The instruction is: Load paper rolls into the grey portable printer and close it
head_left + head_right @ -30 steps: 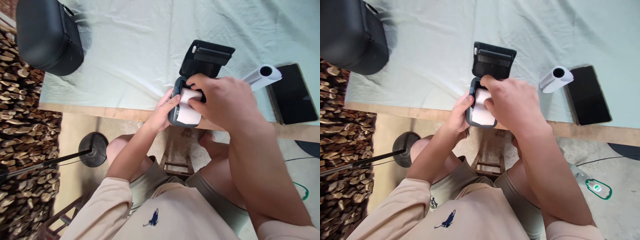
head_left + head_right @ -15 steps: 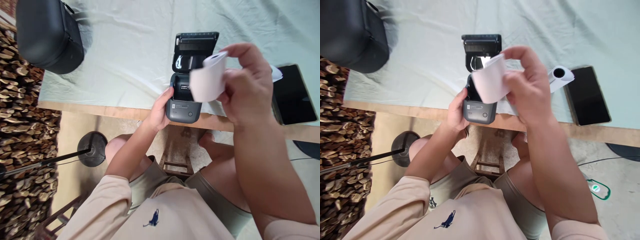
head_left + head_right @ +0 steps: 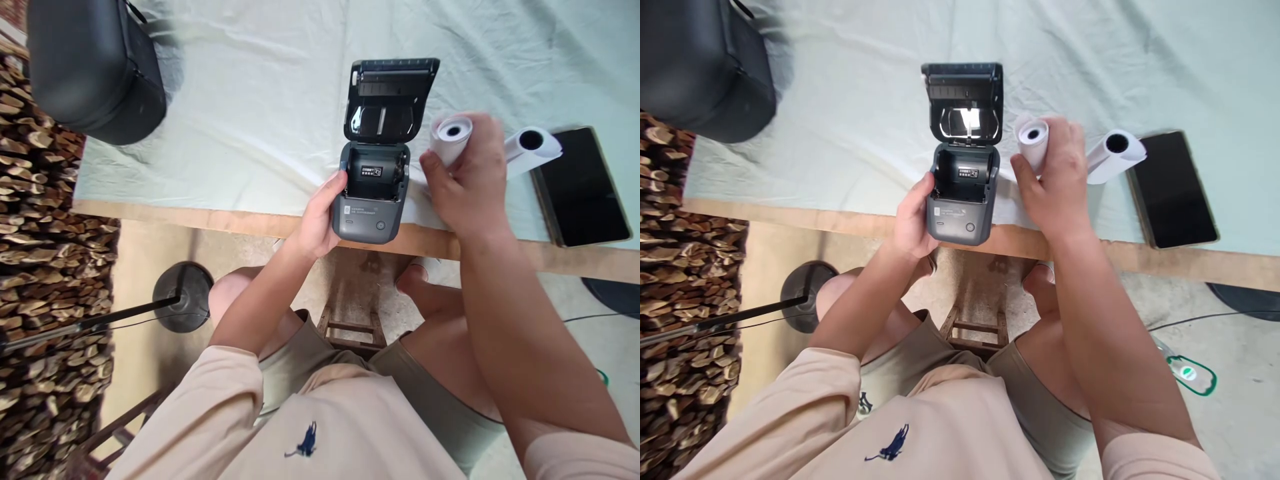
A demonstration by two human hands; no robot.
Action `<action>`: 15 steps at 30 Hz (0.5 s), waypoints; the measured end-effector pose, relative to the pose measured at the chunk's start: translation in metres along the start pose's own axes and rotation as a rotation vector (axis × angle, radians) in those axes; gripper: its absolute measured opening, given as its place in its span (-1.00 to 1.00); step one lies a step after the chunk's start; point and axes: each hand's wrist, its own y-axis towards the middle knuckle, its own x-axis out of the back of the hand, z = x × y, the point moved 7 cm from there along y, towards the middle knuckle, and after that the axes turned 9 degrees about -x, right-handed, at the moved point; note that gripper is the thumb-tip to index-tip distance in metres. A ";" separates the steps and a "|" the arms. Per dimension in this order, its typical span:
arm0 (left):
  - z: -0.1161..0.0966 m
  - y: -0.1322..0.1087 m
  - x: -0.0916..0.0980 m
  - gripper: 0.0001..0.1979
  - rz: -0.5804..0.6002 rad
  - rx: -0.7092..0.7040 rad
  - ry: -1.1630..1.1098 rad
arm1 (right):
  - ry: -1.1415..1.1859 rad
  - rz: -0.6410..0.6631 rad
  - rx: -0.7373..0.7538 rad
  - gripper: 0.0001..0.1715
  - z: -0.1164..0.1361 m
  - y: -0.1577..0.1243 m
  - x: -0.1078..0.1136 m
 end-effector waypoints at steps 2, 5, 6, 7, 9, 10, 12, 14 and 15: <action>0.000 0.000 -0.001 -0.68 0.007 -0.005 -0.005 | -0.090 -0.016 0.070 -0.63 0.004 0.000 0.004; 0.000 0.000 -0.001 -0.68 0.014 -0.003 -0.004 | -0.171 -0.037 0.037 -0.62 -0.003 0.001 0.004; 0.001 0.000 0.000 -0.68 0.015 -0.003 -0.003 | -0.193 -0.030 -0.020 -0.60 -0.008 0.002 0.002; 0.001 0.001 0.000 -0.68 0.014 -0.002 0.001 | -0.212 -0.018 -0.078 -0.57 -0.013 0.001 0.000; 0.001 0.002 0.002 -0.67 0.003 -0.001 0.021 | -0.216 0.016 -0.120 -0.48 -0.016 -0.002 -0.002; 0.001 0.002 0.003 -0.67 -0.008 0.000 0.034 | -0.198 0.007 -0.079 -0.47 -0.012 -0.004 0.001; 0.001 0.002 0.005 -0.67 -0.022 0.003 0.055 | -0.154 -0.128 0.124 -0.57 0.004 -0.010 0.017; 0.001 0.002 0.004 -0.66 -0.016 0.009 0.062 | -0.183 -0.380 0.313 -0.64 0.015 -0.017 0.041; 0.002 0.002 0.003 -0.66 -0.007 0.012 0.061 | -0.244 -0.503 0.312 -0.61 0.014 -0.019 0.051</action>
